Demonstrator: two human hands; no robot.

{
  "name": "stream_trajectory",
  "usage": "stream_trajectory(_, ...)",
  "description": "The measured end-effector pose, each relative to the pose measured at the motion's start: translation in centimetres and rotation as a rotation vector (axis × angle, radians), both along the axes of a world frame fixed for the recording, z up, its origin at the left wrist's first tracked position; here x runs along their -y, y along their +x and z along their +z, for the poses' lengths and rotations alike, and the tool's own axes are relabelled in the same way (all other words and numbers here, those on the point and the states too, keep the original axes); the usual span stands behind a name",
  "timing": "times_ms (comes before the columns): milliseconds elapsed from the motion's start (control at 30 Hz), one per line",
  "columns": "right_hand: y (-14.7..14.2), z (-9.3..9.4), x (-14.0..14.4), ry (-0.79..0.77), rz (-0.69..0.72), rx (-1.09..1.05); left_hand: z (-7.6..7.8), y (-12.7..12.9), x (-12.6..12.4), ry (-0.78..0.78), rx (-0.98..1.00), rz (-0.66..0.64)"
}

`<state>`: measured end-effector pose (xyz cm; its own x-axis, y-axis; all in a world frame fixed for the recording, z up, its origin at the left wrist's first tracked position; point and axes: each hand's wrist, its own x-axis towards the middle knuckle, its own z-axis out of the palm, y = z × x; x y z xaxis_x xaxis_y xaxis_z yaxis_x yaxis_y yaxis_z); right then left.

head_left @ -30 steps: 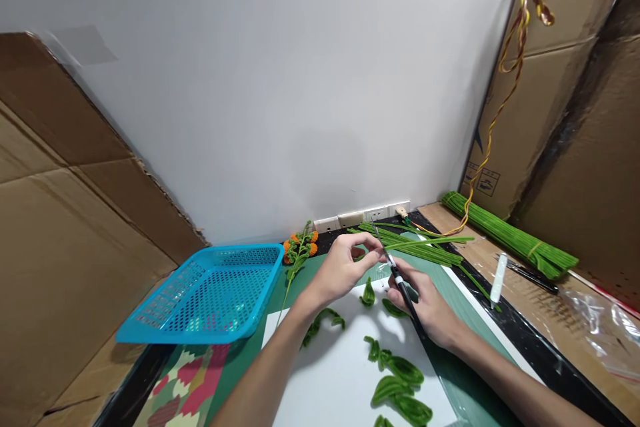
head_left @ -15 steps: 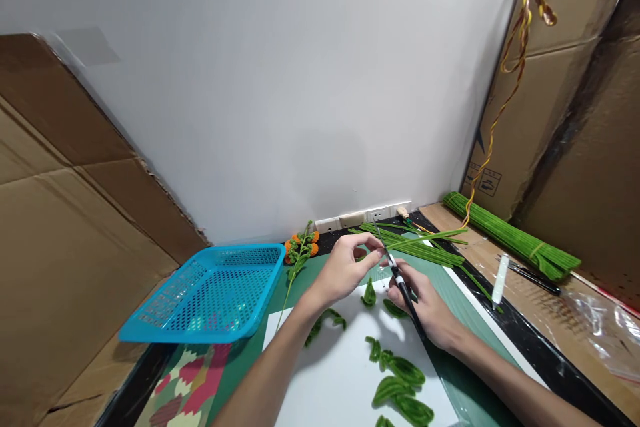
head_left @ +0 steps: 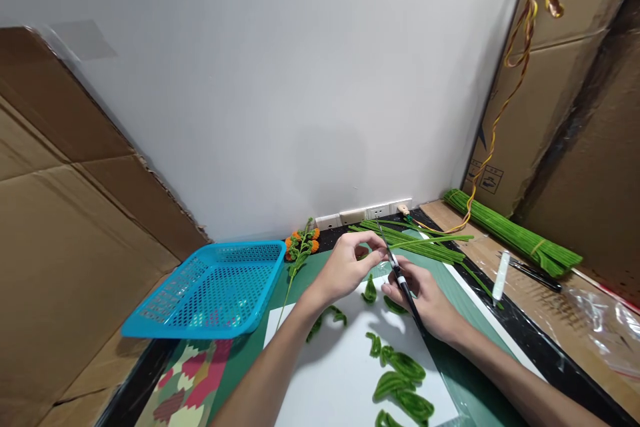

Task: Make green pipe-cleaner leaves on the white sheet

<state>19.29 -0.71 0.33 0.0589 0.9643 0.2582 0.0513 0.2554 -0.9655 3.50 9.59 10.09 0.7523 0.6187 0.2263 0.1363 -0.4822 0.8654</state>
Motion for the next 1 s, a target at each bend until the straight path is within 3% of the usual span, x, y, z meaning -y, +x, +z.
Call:
stream_trajectory(400,0.39,-0.28,0.04,0.02,-0.056,-0.128,-0.26,0.67,0.4,-0.107,0.111,0.001)
stream_trajectory(1000,0.24,-0.71,-0.31,-0.022,0.01,-0.23,-0.54,0.94,0.52,-0.156,0.125,0.052)
